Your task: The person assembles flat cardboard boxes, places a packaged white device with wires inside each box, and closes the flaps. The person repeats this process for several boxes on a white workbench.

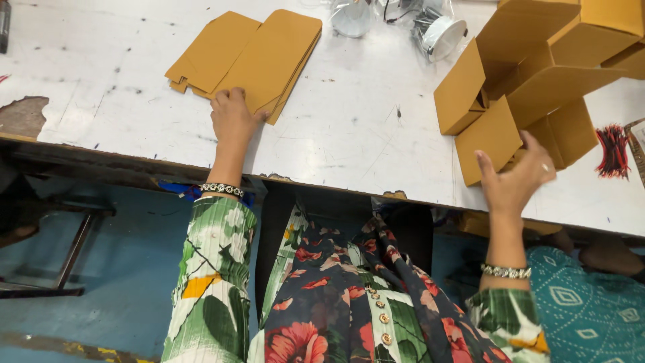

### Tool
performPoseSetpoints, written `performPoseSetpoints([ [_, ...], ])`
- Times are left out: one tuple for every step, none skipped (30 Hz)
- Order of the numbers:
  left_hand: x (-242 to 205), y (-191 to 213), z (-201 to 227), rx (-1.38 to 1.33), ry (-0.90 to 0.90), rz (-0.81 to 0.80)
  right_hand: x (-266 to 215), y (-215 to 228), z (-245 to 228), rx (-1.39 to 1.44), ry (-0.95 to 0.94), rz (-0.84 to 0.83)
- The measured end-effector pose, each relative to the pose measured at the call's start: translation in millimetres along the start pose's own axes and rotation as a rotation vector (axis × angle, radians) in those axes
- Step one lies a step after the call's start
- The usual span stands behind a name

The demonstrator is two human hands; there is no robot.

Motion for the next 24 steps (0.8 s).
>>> performPoseSetpoints([
  [4, -3, -4, 0.01, 0.003, -0.003, -4, 8, -9, 0.043, -0.015, 0.059],
  [7, -5, -9, 0.021, 0.006, -0.01, -11, 17, -17, 0.085, -0.033, 0.117],
  [9, -6, -13, 0.032, 0.008, -0.017, -18, 26, -26, 0.127, -0.049, 0.174],
  [11, -5, -14, 0.042, -0.023, -0.022, -25, 28, -39, 0.16, 0.002, 0.15],
  [14, -2, -13, 0.052, -0.055, -0.027, -32, 29, -52, 0.194, 0.054, 0.126],
  [15, 2, -10, 0.059, -0.087, -0.036, -39, 30, -64, 0.224, 0.105, 0.101],
  [17, 12, -5, 0.05, -0.141, 0.004, -46, 28, -74, 0.266, 0.106, 0.056],
  [21, 25, 3, 0.04, -0.197, 0.047, -50, 25, -84, 0.31, 0.107, 0.015],
  [26, 41, 13, 0.031, -0.253, 0.09, -54, 23, -91, 0.313, 0.106, -0.022],
  [32, 56, 21, -0.017, -0.217, 0.094, -55, 22, -99, 0.317, 0.106, -0.058],
  [39, 75, 29, -0.065, -0.18, 0.097, -56, 20, -107, 0.321, 0.107, -0.095],
  [42, 95, 37, -0.111, -0.137, 0.1, -55, 19, -115, 0.345, 0.125, -0.135],
  [43, 112, 45, -0.182, -0.063, 0.054, -53, 18, -123, 0.369, 0.144, -0.175],
  [42, 130, 54, -0.251, 0.013, 0.012, -47, 17, -133, 0.396, 0.166, -0.214],
  [36, 144, 65, -0.32, 0.088, -0.03, -40, 18, -144, 0.417, 0.216, -0.204],
  [28, 156, 83, -0.337, 0.056, -0.067, -32, 20, -158, 0.438, 0.263, -0.192],
  [17, 166, 101, -0.354, 0.023, -0.103, -22, 22, -171, 0.459, 0.311, -0.18],
  [5, 175, 117, -0.371, -0.009, -0.143, -12, 28, -185, 0.476, 0.366, -0.104],
  [-9, 179, 135, -0.412, -0.071, -0.218, -1, 35, -197, 0.491, 0.422, -0.027],
  [-24, 181, 152, -0.455, -0.129, -0.293, 13, 42, -207, 0.482, 0.467, 0.064],
  [-39, 180, 165, -0.498, -0.14, -0.382, 26, 51, -216, 0.471, 0.513, 0.154],
  [-51, 179, 177, -0.54, -0.148, -0.466, 39, 58, -223, 0.39, 0.552, 0.175],
  [-58, 179, 186, -0.574, -0.163, -0.522, 51, 67, -227, 0.307, 0.589, 0.196],
  [-64, 179, 193, -0.607, -0.178, -0.576, 58, 75, -232, 0.227, 0.626, 0.219],
])
Point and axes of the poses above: each hand's wrist, its own x-axis towards the middle knuckle, its own y-axis out of the back of the hand, z = x × y, the point moved 5 cm from there along x, towards the middle knuckle, and after that the axes turned 9 degrees about -x, right-handed, at the moved point
